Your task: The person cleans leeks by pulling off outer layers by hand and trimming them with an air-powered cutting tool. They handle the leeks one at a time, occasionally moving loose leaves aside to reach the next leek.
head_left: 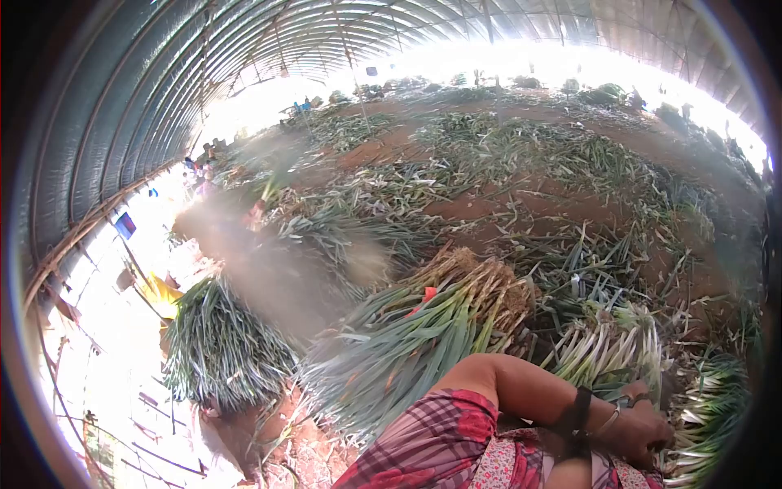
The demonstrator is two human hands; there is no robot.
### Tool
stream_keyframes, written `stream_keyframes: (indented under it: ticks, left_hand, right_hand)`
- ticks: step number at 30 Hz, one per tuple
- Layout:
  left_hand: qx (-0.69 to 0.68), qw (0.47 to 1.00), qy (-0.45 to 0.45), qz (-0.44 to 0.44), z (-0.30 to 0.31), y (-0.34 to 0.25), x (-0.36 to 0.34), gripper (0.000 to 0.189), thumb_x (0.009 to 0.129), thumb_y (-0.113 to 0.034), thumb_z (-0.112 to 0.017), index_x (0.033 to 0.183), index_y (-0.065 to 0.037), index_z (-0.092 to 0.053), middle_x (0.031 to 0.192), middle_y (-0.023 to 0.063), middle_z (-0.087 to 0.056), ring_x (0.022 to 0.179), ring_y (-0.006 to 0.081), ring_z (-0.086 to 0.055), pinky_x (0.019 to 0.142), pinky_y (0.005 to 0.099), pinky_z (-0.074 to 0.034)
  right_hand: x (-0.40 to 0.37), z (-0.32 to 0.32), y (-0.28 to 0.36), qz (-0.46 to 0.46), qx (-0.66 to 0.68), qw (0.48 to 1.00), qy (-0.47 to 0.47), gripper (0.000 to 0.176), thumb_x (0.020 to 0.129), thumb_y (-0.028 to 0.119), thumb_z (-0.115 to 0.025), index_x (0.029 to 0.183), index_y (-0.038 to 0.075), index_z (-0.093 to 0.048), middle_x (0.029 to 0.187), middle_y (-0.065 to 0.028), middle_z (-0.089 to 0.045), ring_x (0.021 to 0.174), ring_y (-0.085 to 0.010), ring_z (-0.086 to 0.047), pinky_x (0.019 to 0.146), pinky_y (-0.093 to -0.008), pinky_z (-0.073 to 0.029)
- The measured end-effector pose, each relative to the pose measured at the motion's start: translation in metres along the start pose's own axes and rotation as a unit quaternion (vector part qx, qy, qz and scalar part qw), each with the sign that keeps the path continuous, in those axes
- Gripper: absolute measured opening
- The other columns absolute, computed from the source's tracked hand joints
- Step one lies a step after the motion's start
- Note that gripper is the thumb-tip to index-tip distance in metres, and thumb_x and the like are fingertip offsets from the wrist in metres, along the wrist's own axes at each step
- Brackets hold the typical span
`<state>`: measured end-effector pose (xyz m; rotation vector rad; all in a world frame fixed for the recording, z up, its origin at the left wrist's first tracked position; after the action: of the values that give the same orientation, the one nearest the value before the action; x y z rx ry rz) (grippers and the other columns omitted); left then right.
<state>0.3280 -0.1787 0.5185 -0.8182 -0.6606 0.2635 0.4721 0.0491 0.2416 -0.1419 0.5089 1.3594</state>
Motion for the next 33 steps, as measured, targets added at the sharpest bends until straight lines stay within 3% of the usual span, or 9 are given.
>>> stream_keyframes:
  ticks: [3, 6, 9, 13, 16, 19, 21, 25, 33]
  left_hand:
    - [0.182, 0.98, -0.078, -0.011, 0.001, 0.014, -0.004, 0.041, 0.071, -0.037, -0.069, 0.084, 0.001, -0.065, 0.084, 0.0168, -0.064, 0.085, 0.0322, -0.062, 0.076, 0.0384, -0.047]
    - [0.059, 0.981, 0.127, 0.131, -0.009, 0.058, 0.01, 0.047, 0.073, -0.045, -0.069, 0.09, -0.001, -0.068, 0.094, 0.0166, -0.066, 0.094, 0.0281, -0.063, 0.076, 0.0376, -0.048]
    - [0.029, 0.995, -0.004, 0.094, -0.006, 0.058, 0.001, 0.043, 0.074, -0.043, -0.069, 0.084, -0.001, -0.068, 0.085, 0.0158, -0.065, 0.084, 0.0288, -0.064, 0.071, 0.0381, -0.049]
    - [0.026, 0.999, -0.001, 0.032, 0.009, 0.038, -0.015, 0.041, 0.074, -0.041, -0.069, 0.081, -0.001, -0.066, 0.079, 0.0154, -0.063, 0.077, 0.0298, -0.063, 0.068, 0.0393, -0.049]
    - [-0.044, 0.989, -0.018, 0.143, 0.023, 0.023, -0.026, 0.044, 0.071, -0.044, -0.069, 0.077, -0.001, -0.064, 0.077, 0.0152, -0.062, 0.074, 0.0313, -0.062, 0.068, 0.0398, -0.049]
    - [0.087, 0.984, -0.007, 0.154, 0.033, 0.019, -0.032, 0.059, 0.068, -0.048, -0.07, 0.091, 0.005, -0.06, 0.098, 0.0222, -0.054, 0.097, 0.0385, -0.051, 0.085, 0.0436, -0.04]
    - [0.036, 0.96, 0.126, 0.247, 0.043, 0.004, -0.038, 0.057, 0.065, -0.047, -0.072, 0.087, 0.004, -0.061, 0.099, 0.021, -0.054, 0.094, 0.0369, -0.053, 0.084, 0.0423, -0.042]
    - [0.02, 0.98, 0.154, 0.123, 0.032, 0.006, -0.033, 0.046, 0.065, -0.04, -0.073, 0.076, 0.003, -0.063, 0.088, 0.019, -0.058, 0.093, 0.033, -0.056, 0.079, 0.0391, -0.044]
    - [-0.067, 0.978, 0.173, 0.093, 0.053, -0.025, -0.057, 0.042, 0.065, -0.036, -0.073, 0.078, 0.003, -0.063, 0.079, 0.0172, -0.06, 0.077, 0.0307, -0.06, 0.07, 0.0383, -0.046]
  right_hand:
    - [0.002, -0.005, 0.006, 0.007, 0.0, 1.0, 0.002, 0.055, 0.062, 0.02, -0.074, 0.108, -0.007, -0.057, 0.108, -0.0253, -0.062, 0.102, -0.0336, -0.061, 0.083, -0.0399, -0.051]
    - [0.007, -0.003, 0.015, 0.015, 0.005, 1.0, 0.002, 0.058, 0.062, 0.019, -0.074, 0.11, -0.007, -0.055, 0.109, -0.0252, -0.062, 0.103, -0.0334, -0.061, 0.084, -0.0398, -0.05]
    - [0.008, -0.004, 0.02, 0.02, 0.008, 1.0, 0.003, 0.06, 0.062, 0.019, -0.074, 0.112, -0.007, -0.054, 0.11, -0.0252, -0.061, 0.104, -0.0332, -0.06, 0.085, -0.0396, -0.05]
    - [0.004, -0.015, 0.028, 0.014, 0.016, 1.0, 0.004, 0.063, 0.063, 0.018, -0.074, 0.115, -0.008, -0.051, 0.111, -0.025, -0.061, 0.105, -0.033, -0.06, 0.086, -0.0395, -0.05]
    - [-0.002, -0.017, 0.031, 0.007, 0.015, 1.0, 0.003, 0.065, 0.063, 0.017, -0.074, 0.117, -0.009, -0.05, 0.112, -0.025, -0.061, 0.107, -0.0328, -0.059, 0.086, -0.0394, -0.05]
    - [-0.013, -0.023, 0.033, 0.003, 0.014, 1.0, 0.006, 0.067, 0.063, 0.016, -0.074, 0.12, -0.009, -0.048, 0.113, -0.0249, -0.061, 0.108, -0.0326, -0.059, 0.087, -0.0392, -0.05]
    - [-0.019, -0.024, 0.035, -0.002, 0.017, 1.0, 0.005, 0.069, 0.064, 0.016, -0.075, 0.121, -0.009, -0.047, 0.114, -0.0248, -0.06, 0.108, -0.0325, -0.059, 0.088, -0.0391, -0.05]
    - [-0.033, -0.028, 0.04, -0.017, 0.028, 0.999, 0.009, 0.072, 0.064, 0.015, -0.075, 0.124, -0.01, -0.045, 0.115, -0.0247, -0.06, 0.11, -0.0322, -0.058, 0.089, -0.039, -0.049]
    - [-0.068, -0.036, 0.048, -0.068, 0.038, 0.997, 0.021, 0.084, 0.062, 0.015, -0.076, 0.132, -0.008, -0.036, 0.116, -0.0251, -0.059, 0.112, -0.0319, -0.057, 0.09, -0.0387, -0.049]
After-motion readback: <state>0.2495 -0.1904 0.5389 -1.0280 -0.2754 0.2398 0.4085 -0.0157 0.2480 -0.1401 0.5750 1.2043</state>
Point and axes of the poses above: each hand's wrist, its own x-axis towards the middle knuckle, its own z-axis out of the back of the hand, y = z × x, the point moved 2 cm from there along x, towards the middle knuckle
